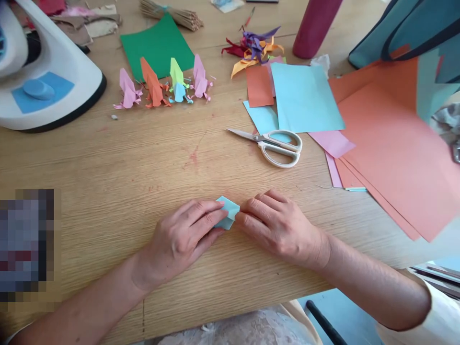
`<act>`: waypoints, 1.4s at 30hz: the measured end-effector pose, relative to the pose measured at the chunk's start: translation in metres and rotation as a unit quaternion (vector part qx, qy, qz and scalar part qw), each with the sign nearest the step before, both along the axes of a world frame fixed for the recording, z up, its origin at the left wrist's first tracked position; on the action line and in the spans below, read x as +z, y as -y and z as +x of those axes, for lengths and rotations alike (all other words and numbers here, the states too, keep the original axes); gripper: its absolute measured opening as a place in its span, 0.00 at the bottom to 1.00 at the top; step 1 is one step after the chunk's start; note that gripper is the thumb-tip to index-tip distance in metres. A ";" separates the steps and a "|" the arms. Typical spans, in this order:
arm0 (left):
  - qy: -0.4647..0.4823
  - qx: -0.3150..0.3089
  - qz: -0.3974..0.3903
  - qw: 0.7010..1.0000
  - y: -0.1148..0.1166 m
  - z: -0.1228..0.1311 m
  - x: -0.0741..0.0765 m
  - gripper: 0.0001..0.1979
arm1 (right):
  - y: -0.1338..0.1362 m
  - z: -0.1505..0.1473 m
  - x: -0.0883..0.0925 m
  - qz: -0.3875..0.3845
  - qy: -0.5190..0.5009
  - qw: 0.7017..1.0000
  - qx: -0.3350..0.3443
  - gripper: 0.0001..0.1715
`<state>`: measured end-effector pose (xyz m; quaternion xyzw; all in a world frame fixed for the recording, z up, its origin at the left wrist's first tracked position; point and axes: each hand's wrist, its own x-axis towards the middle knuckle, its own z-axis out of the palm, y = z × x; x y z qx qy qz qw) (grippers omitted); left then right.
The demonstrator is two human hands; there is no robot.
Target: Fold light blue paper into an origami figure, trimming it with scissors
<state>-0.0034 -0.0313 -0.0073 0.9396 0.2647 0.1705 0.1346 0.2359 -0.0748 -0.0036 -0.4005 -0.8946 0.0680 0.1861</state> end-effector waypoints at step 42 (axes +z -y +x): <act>0.021 0.073 -0.101 0.992 0.001 0.015 0.003 0.08 | 0.002 -0.011 0.008 -0.151 -0.140 0.973 -0.104 0.06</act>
